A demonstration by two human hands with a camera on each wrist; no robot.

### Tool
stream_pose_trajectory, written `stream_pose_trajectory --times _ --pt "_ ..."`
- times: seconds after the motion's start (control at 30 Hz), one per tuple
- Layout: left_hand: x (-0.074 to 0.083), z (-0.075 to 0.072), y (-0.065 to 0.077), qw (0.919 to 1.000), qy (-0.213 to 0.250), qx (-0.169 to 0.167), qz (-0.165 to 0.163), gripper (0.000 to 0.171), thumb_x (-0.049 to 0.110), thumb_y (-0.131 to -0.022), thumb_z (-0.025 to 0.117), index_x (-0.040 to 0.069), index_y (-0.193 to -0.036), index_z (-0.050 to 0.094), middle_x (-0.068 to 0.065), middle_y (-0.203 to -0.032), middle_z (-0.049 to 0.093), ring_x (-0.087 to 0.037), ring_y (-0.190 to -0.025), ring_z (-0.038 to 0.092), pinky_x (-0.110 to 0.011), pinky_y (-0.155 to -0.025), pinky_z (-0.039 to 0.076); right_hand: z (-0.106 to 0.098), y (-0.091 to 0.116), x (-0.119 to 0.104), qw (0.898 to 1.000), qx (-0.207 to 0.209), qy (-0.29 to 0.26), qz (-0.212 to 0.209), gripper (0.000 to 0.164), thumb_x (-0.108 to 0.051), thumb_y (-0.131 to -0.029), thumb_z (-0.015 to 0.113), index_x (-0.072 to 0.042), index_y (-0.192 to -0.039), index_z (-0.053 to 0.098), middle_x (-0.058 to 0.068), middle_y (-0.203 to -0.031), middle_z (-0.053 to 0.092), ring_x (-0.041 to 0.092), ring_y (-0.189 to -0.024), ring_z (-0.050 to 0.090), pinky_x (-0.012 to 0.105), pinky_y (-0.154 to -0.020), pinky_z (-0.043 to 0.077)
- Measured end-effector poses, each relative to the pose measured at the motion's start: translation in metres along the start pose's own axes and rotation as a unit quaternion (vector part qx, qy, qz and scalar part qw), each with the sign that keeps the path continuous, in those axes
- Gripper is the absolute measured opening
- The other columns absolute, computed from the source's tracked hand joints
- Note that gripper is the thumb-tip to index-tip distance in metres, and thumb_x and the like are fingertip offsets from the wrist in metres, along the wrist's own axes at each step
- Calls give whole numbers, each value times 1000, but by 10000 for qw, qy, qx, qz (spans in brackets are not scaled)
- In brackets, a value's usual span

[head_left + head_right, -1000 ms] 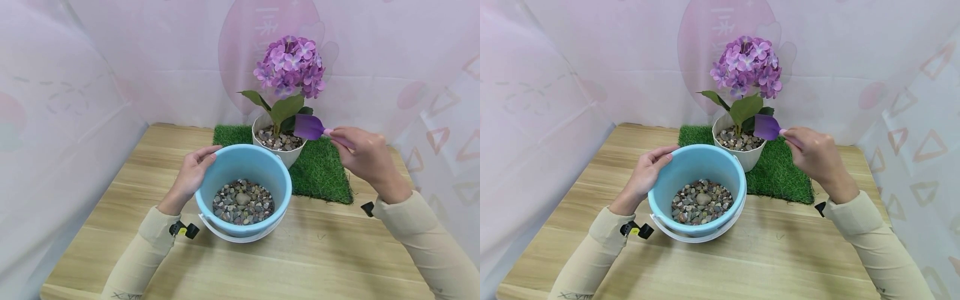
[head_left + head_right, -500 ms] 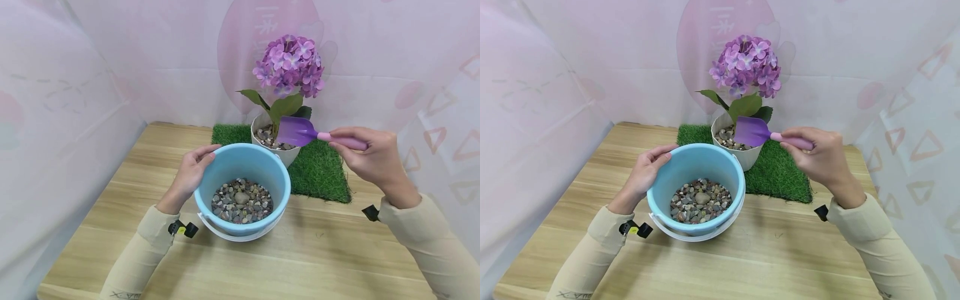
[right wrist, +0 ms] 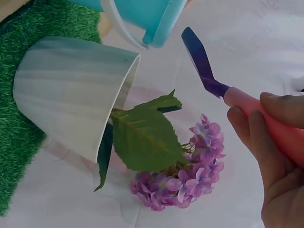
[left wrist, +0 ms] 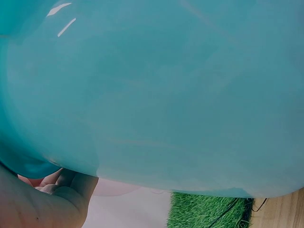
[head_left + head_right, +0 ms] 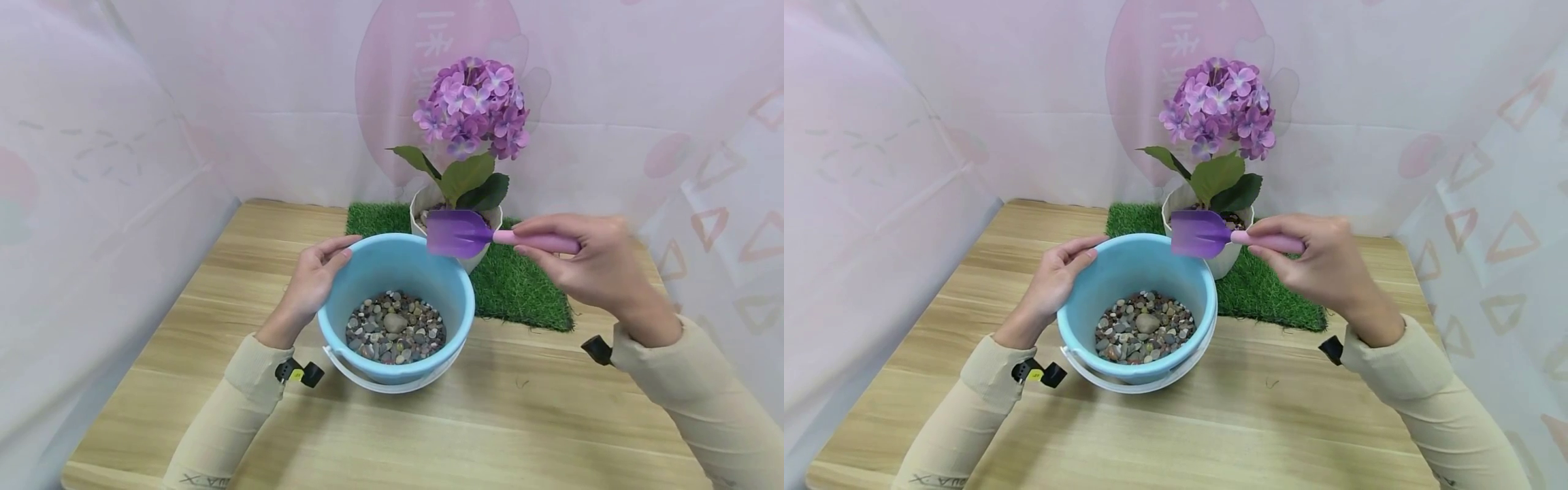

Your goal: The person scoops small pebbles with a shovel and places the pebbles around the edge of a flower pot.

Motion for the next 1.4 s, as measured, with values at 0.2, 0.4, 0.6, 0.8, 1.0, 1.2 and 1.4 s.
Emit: stream_pose_trajectory --times 0.2,0.4,0.6,0.8,1.0,1.2,1.4 --pt "0 0 0 10000 10 -3 43 39 20 -112 51 8 -148 60 -18 -141 68 -38 -123 70 -46 -98 64 7 -6 -8 9985 -243 397 -296 33 11 -72 87 -3 -101 83 12 -95 83 -1 -92 78 5 -57 52" --pt "0 0 0 10000 23 8 18 40 20 -112 51 6 -148 59 -18 -141 68 -38 -123 71 -46 -99 64 18 -14 -18 9958 -669 394 -480 30 5 -75 87 -7 -103 83 6 -96 84 8 -78 79 5 -63 53" --pt "-1 -1 -1 10000 43 39 18 40 19 -111 52 5 -147 60 -18 -140 69 -38 -122 71 -47 -98 64 30 -20 -26 9923 -953 450 -645 29 4 -78 85 -9 -104 83 2 -94 83 0 -64 67 8 -51 46" --pt "-1 0 -1 10000 83 -1 18 38 19 -111 52 8 -146 61 -18 -140 69 -38 -123 71 -48 -99 64 38 -23 -27 9892 -1161 665 -600 25 4 -78 86 -8 -100 83 2 -91 83 -2 -60 62 8 -51 48" --pt "0 0 0 9999 104 -13 41 38 19 -111 52 7 -147 61 -19 -140 69 -39 -123 70 -48 -99 64 47 -29 -28 9856 -1384 770 -594 19 3 -79 86 -6 -96 83 4 -89 83 8 -67 75 14 -56 58" --pt "1 0 -1 9999 80 -17 69 39 19 -111 52 7 -147 61 -20 -140 69 -39 -123 71 -47 -99 64 58 -32 -29 9812 -1686 828 -453 15 4 -81 84 -5 -93 81 3 -85 82 6 -64 73 13 -55 57" --pt "0 1 0 10000 81 -14 56 40 19 -111 51 5 -148 59 -20 -140 68 -39 -124 70 -48 -99 64 72 -37 -31 9716 -2186 839 -346 6 3 -85 80 -1 -89 79 2 -76 76 0 -54 54 16 -49 51"
Point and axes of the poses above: each hand's wrist, its own y-axis away from the middle knuckle, its own z-axis out of the palm, x = y × z, the point moved 5 cm from there along -y, towards the middle knuckle
